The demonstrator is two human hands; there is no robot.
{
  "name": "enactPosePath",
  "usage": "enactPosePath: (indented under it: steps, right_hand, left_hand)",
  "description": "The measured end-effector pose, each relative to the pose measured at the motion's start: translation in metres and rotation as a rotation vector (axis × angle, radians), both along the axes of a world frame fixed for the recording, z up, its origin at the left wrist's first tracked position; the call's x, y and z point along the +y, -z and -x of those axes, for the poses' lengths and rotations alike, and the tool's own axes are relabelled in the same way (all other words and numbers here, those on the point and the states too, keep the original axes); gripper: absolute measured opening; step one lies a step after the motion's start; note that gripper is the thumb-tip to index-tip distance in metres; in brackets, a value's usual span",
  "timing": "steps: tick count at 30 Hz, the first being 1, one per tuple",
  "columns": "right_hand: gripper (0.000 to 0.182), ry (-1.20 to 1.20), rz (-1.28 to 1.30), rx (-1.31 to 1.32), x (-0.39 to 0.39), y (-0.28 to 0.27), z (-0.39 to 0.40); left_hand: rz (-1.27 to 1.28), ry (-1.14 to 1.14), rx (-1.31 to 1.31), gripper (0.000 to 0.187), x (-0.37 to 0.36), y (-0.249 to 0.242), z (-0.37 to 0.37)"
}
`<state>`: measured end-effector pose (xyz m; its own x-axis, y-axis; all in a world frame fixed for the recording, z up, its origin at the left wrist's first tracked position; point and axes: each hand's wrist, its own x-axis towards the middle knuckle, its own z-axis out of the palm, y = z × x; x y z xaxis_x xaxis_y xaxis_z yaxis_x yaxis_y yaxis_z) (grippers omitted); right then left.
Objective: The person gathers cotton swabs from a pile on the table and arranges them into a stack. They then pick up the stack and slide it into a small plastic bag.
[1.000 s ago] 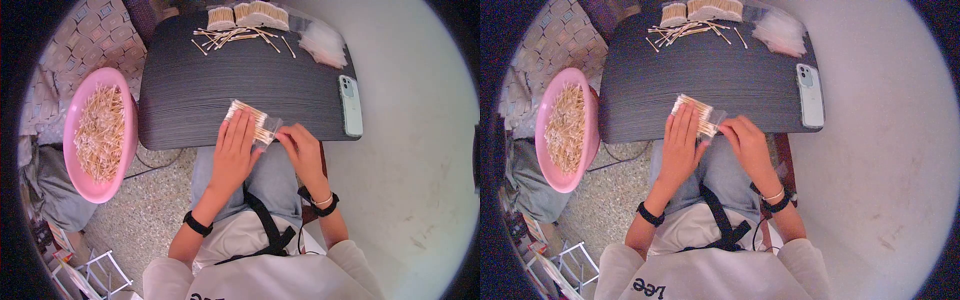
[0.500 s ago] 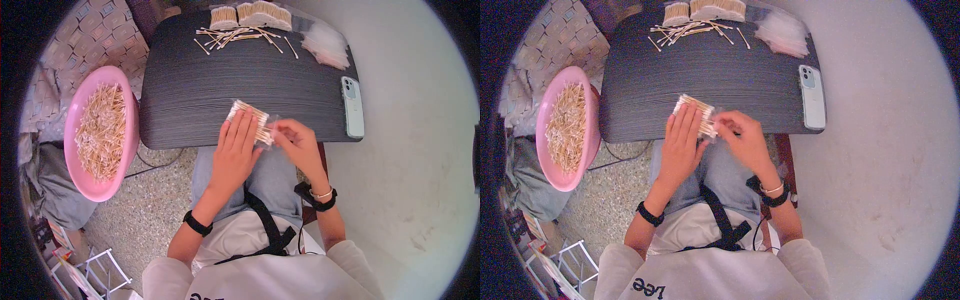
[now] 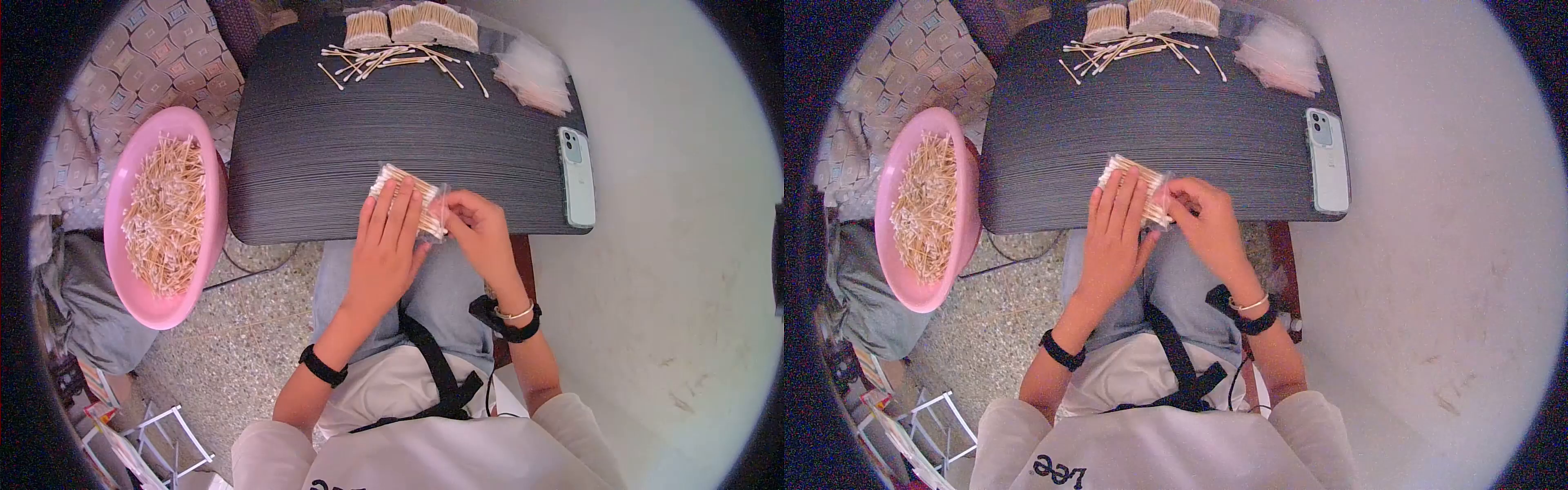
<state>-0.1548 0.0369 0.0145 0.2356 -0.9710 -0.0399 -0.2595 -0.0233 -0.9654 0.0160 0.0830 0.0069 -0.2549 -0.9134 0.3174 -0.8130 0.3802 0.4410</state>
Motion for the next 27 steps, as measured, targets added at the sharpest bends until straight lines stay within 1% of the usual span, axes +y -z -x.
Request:
enactPosePath:
  steps: [2,5,8,14,17,20,23,26,27]
  right_hand:
    - [0.016,-0.046,-0.037,-0.100,0.001,-0.004,0.004]
    - [0.017,-0.086,-0.223,-0.264,0.004,-0.020,0.015]
    - [0.017,-0.079,-0.272,-0.203,0.009,-0.017,0.022]
    - [0.011,0.037,-0.275,-0.201,0.015,-0.016,0.007]
    - [0.014,0.062,-0.295,-0.270,0.018,-0.007,0.002]
    - [0.013,0.079,-0.253,-0.312,0.018,-0.001,-0.007]
    - [0.013,0.074,-0.236,-0.279,0.017,-0.003,-0.009]
    - [0.013,0.020,-0.288,-0.369,0.016,-0.007,-0.003]
    - [0.014,0.006,-0.261,-0.339,0.015,-0.011,0.000]
  left_hand:
    - [0.002,0.006,0.008,0.075,0.000,0.001,-0.001]
    - [0.002,0.017,0.021,0.074,0.000,0.000,-0.002]
    - [0.005,0.019,0.031,0.073,0.000,-0.001,-0.003]
    - [0.021,0.013,0.033,0.073,0.000,0.000,-0.001]
    - [0.019,0.012,0.026,0.073,0.000,-0.001,-0.001]
    - [0.032,0.010,0.014,0.074,0.000,0.000,0.001]
    - [0.049,0.006,0.006,0.073,-0.001,0.002,0.000]
    - [0.045,0.014,-0.006,0.073,0.000,0.001,-0.002]
    - [0.042,0.019,-0.010,0.072,-0.001,0.001,-0.003]
